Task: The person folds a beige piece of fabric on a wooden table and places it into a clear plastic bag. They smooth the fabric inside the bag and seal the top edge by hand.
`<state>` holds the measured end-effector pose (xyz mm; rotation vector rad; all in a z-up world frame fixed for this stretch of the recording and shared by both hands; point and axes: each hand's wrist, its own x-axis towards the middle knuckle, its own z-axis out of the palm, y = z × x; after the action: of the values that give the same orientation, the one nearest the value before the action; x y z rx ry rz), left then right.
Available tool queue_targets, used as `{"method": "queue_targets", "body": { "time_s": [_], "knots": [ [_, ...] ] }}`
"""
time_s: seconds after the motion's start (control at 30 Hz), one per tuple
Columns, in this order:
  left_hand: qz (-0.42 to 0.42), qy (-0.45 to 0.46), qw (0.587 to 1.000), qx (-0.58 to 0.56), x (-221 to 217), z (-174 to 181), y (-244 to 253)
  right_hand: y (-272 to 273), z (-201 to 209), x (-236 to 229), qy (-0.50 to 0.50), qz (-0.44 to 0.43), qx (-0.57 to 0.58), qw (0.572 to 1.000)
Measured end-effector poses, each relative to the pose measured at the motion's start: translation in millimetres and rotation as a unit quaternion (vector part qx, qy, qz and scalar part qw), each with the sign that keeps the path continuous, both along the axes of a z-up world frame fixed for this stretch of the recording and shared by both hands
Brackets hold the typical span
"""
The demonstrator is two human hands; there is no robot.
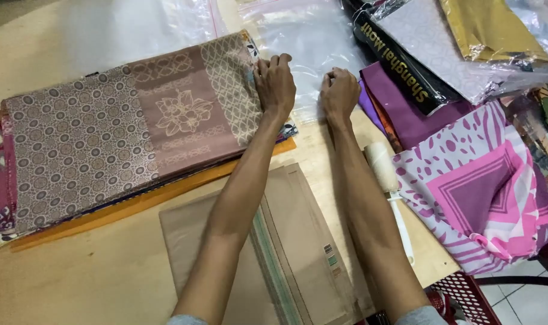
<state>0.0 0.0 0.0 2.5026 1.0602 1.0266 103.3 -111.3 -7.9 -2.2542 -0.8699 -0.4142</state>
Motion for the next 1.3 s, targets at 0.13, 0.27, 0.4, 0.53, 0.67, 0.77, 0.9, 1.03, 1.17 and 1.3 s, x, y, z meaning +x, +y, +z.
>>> {"method": "queue_targets", "body": {
  "time_s": [0.13, 0.27, 0.4, 0.53, 0.67, 0.77, 0.9, 1.03, 1.17, 1.3],
  "knots": [
    [-0.002, -0.072, 0.997, 0.033, 3, 6, -3, 3, 12, -6, -0.037, -0.010, 0.041, 0.998],
    [-0.031, -0.179, 0.983, -0.001, -2, 29, -13, -3, 71, -28, 0.037, 0.132, 0.088, 0.987],
    [-0.102, -0.298, 0.949, -0.019, -12, 59, -14, -24, 138, -46, 0.255, 0.310, -0.083, 0.912],
    [-0.129, -0.379, 0.912, -0.084, -20, 102, -12, -43, 167, -58, 0.204, 0.316, -0.244, 0.894],
    [-0.197, -0.471, 0.840, -0.181, -45, 149, -21, -52, 190, -75, 0.107, 0.117, -0.202, 0.967],
    [-0.197, -0.497, 0.817, -0.217, -74, 174, -22, -62, 206, -77, 0.006, 0.163, -0.038, 0.986],
    [-0.343, -0.471, 0.800, -0.143, -142, 203, -25, -94, 249, -123, -0.081, 0.261, 0.114, 0.955],
    [-0.395, -0.328, 0.851, -0.113, -221, 212, -24, -109, 269, -159, -0.059, 0.322, 0.143, 0.934],
    [-0.315, -0.120, 0.942, -0.006, -267, 209, -34, -116, 281, -185, 0.101, 0.510, 0.162, 0.839],
    [-0.356, -0.240, 0.900, -0.079, -305, 208, -44, -116, 279, -199, 0.211, 0.590, 0.101, 0.772]
  ]
}}
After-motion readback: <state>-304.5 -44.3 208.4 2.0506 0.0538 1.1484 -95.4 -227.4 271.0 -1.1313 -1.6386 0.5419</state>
